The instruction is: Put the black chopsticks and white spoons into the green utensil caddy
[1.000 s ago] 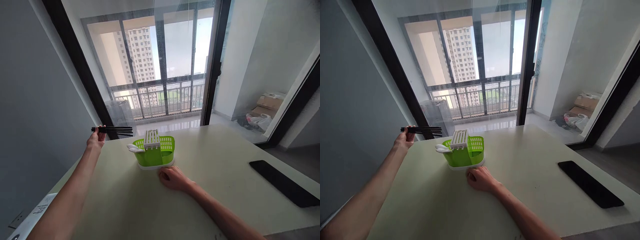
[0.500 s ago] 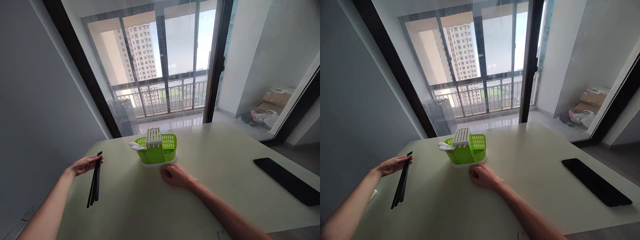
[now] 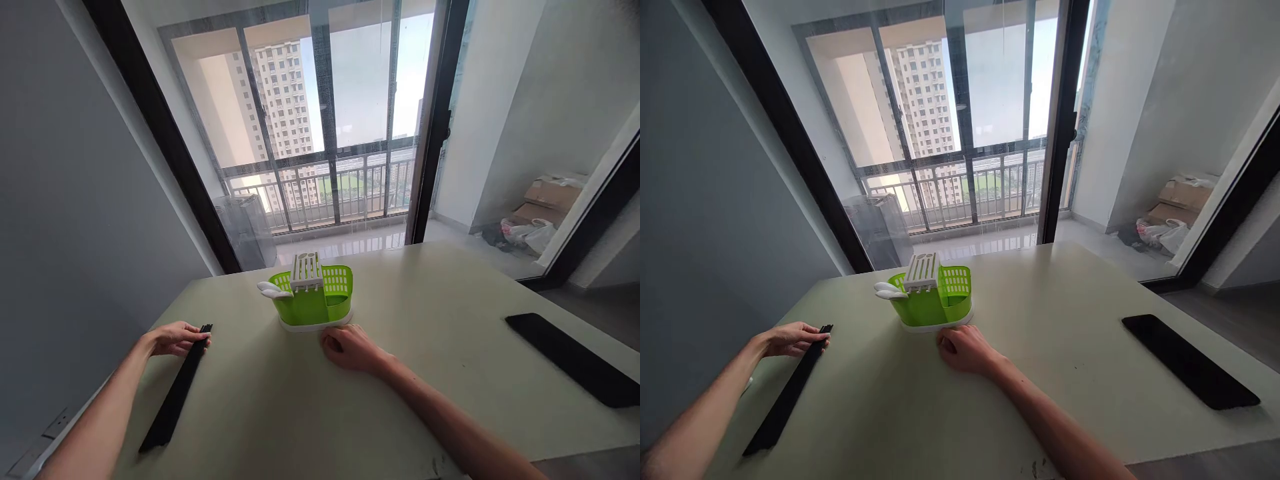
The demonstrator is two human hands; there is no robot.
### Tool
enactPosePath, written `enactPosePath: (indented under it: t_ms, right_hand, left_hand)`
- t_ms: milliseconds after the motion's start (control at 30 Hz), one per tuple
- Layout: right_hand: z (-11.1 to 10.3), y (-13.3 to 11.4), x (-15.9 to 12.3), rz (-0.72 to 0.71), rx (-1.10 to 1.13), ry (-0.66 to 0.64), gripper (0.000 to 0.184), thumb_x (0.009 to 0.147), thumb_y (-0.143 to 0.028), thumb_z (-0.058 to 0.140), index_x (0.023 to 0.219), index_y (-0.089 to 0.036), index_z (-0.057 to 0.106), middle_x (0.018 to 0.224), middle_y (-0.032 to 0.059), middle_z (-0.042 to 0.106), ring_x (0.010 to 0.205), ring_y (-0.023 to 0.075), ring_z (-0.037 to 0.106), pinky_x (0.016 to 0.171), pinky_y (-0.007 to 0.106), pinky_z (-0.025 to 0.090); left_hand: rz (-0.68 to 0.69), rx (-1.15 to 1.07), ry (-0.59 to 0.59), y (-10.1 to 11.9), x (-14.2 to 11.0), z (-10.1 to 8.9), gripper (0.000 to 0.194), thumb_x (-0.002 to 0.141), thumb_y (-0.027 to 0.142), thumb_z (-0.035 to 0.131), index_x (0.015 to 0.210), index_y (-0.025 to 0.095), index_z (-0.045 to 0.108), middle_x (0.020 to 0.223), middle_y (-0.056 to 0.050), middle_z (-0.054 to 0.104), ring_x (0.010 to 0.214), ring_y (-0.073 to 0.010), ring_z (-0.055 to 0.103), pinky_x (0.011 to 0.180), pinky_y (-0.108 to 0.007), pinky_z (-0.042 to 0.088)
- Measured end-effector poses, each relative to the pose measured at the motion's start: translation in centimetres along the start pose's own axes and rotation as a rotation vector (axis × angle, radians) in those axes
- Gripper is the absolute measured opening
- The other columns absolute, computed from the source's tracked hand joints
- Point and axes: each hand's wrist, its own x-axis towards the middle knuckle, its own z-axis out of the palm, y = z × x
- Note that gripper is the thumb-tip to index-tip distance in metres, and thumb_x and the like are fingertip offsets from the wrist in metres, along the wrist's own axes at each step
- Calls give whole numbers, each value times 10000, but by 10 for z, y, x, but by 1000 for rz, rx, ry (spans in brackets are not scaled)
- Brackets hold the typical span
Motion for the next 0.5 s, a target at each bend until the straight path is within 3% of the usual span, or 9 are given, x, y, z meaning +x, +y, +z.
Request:
enactPosePath:
  t_ms: [300,500]
  right_hand:
    - [-2,-2,0,14,-13,-17,199,857,-194,566,958,-250,728,792,-6,730,672,131,586,623,258,307]
    - [-3,-3,0,27,-27,-30,198,869,-210,573,978,-237,735,824,16,739,699,142,604,639,259,328]
  left_hand:
    - [-33,61,73,12,-14,2,436,397,426,975,666,180,736,826,-157,780,735,-305,767,631,-310,622]
    - [-63,79,141,8,-6,-6,489,321,423,974,610,192,654,716,-134,735,615,-303,737,571,-340,607]
